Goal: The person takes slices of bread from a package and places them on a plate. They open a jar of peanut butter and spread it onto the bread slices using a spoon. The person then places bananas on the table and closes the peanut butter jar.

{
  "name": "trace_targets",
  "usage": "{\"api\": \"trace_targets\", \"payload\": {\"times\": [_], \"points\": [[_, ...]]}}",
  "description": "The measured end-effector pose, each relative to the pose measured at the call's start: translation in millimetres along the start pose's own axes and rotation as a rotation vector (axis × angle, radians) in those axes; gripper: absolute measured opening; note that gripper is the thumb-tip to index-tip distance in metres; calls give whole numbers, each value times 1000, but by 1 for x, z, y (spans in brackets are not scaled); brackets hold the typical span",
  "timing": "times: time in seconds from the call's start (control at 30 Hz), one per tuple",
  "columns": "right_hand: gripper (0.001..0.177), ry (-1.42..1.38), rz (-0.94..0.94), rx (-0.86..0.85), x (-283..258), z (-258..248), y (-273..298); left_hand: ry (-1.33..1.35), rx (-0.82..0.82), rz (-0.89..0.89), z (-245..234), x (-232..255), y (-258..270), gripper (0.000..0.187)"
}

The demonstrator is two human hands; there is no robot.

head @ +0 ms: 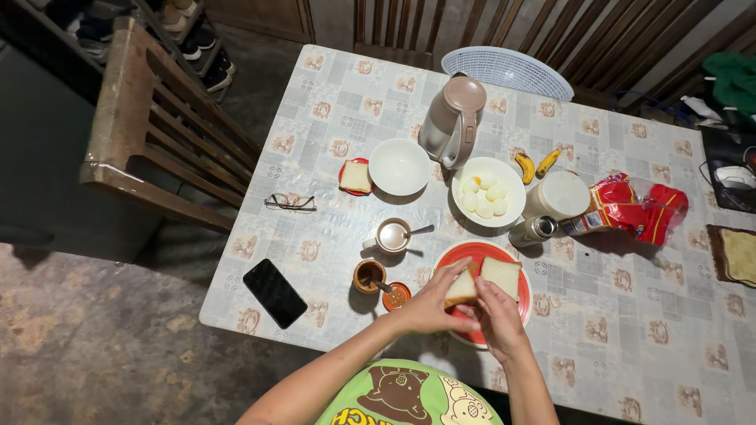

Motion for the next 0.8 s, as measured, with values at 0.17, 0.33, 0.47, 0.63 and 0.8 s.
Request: {"api": "trace_targets", "payload": {"times": [0.17,0.33,0.47,0.63,0.8], "points": [[48,-30,-56,-146,-16,16,14,870,-34,-249,-9,-10,9,80],[38,87,-193,111,-15,-2,4,1184,-27,-417,-2,-32,18,67],[36,392,14,331,15,-41,-16,1291,-9,-530,17,-69,7,68],[33,158,70,233,82,-80,-66,1102,119,-691,30,-118,-6,73],[30,195,-72,314,102,-111,-109,866,194,-916,40,-180,-7,77]]}}
Point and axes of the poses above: each hand's wrist, its own y-axis away from the middle knuckle, its own z-axis out of the palm, x = y × z, the point moved 5 cm from there along -y, towards the middle knuckle, and after that the axes turned 2 degrees about y, right-handed, at the moved point
